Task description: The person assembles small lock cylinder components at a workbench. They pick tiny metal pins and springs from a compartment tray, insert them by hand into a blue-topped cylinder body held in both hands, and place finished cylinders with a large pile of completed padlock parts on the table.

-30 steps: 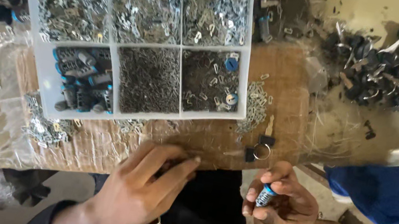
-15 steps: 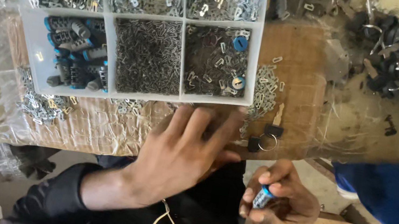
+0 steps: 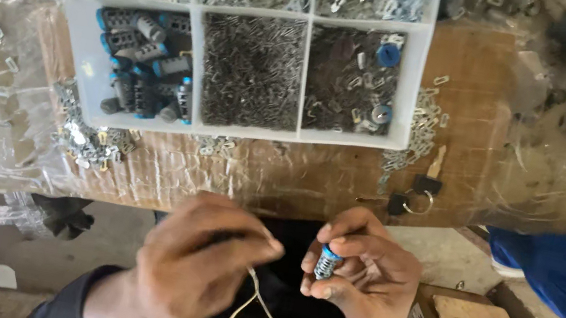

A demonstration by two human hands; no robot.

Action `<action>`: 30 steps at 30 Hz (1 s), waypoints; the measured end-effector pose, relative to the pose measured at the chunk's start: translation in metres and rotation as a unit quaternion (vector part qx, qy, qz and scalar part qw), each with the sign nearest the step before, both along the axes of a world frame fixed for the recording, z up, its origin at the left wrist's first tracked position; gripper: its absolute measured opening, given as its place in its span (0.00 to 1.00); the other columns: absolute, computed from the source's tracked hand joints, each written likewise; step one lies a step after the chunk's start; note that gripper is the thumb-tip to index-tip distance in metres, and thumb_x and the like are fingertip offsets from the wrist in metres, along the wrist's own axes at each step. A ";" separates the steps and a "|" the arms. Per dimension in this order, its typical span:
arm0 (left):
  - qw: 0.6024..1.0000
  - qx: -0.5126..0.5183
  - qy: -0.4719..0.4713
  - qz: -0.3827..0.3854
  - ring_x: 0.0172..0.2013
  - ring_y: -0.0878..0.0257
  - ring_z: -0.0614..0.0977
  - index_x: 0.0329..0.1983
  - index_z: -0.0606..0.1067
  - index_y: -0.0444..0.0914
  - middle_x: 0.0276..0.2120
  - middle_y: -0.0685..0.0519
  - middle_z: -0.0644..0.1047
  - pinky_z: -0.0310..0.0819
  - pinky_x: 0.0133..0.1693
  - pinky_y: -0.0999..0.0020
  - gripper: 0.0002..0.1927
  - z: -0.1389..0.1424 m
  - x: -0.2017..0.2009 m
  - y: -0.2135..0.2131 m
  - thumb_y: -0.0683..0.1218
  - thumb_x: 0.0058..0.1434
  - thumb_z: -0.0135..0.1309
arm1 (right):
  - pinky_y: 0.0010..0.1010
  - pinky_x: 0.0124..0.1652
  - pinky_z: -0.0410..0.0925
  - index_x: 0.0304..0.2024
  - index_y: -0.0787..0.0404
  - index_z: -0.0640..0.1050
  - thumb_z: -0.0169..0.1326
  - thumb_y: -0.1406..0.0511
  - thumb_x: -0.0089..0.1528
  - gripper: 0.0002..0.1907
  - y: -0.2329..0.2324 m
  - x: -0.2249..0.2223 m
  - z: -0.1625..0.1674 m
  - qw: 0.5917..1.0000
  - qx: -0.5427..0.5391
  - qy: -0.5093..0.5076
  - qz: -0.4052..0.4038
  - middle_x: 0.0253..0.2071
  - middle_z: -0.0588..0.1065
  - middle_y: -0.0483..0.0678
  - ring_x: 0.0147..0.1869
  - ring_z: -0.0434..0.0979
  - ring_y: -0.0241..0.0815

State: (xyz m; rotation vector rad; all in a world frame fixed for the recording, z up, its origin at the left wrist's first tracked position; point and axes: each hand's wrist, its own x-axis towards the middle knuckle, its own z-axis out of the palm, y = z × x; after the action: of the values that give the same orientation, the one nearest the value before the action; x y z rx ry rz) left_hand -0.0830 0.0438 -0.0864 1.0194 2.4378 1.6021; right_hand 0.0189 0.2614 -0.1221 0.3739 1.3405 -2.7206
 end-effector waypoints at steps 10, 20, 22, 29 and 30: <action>0.995 0.021 0.061 -0.082 0.41 0.54 0.80 0.48 0.79 0.35 0.42 0.49 0.77 0.80 0.43 0.62 0.17 0.000 -0.003 -0.025 0.40 0.55 0.67 | 0.25 0.40 0.77 0.50 0.72 0.82 0.65 0.78 0.57 0.18 -0.017 0.007 -0.004 0.989 0.138 -0.034 0.032 0.50 0.76 0.62 0.43 0.80 0.41; 0.977 -0.008 -0.207 0.055 0.34 0.62 0.80 0.56 0.77 0.37 0.39 0.55 0.77 0.75 0.35 0.68 0.24 0.005 0.009 -0.057 0.47 0.59 0.71 | 0.33 0.46 0.80 0.53 0.70 0.82 0.70 0.79 0.55 0.23 -0.047 -0.018 -0.022 0.995 0.023 0.030 0.093 0.52 0.76 0.61 0.52 0.80 0.47; 0.968 -0.181 0.126 0.123 0.36 0.58 0.76 0.56 0.78 0.38 0.40 0.53 0.75 0.73 0.36 0.65 0.22 0.004 0.005 -0.054 0.49 0.62 0.70 | 0.34 0.39 0.82 0.52 0.70 0.81 0.69 0.79 0.55 0.22 -0.040 -0.019 -0.019 0.998 -0.027 0.005 0.050 0.53 0.74 0.61 0.48 0.82 0.49; 0.954 -0.253 0.159 -0.017 0.47 0.48 0.81 0.47 0.82 0.41 0.47 0.45 0.77 0.78 0.48 0.56 0.20 -0.032 0.017 -0.077 0.44 0.49 0.60 | 0.38 0.49 0.82 0.53 0.69 0.80 0.69 0.81 0.59 0.21 -0.017 -0.003 -0.003 0.997 -0.018 0.021 0.075 0.55 0.73 0.61 0.50 0.84 0.52; 0.957 -0.229 0.178 -0.021 0.47 0.50 0.81 0.47 0.82 0.40 0.46 0.46 0.79 0.79 0.48 0.58 0.21 -0.045 0.025 -0.082 0.43 0.46 0.59 | 0.37 0.49 0.82 0.52 0.69 0.80 0.68 0.80 0.59 0.19 -0.017 -0.001 0.000 0.997 -0.024 0.007 0.073 0.55 0.73 0.60 0.50 0.85 0.51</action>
State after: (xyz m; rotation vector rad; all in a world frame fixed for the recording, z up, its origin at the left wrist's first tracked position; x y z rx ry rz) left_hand -0.0585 -0.0385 -0.1315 1.3412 2.7879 0.8184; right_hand 0.0176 0.2449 -0.1225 0.2431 1.2499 -2.6353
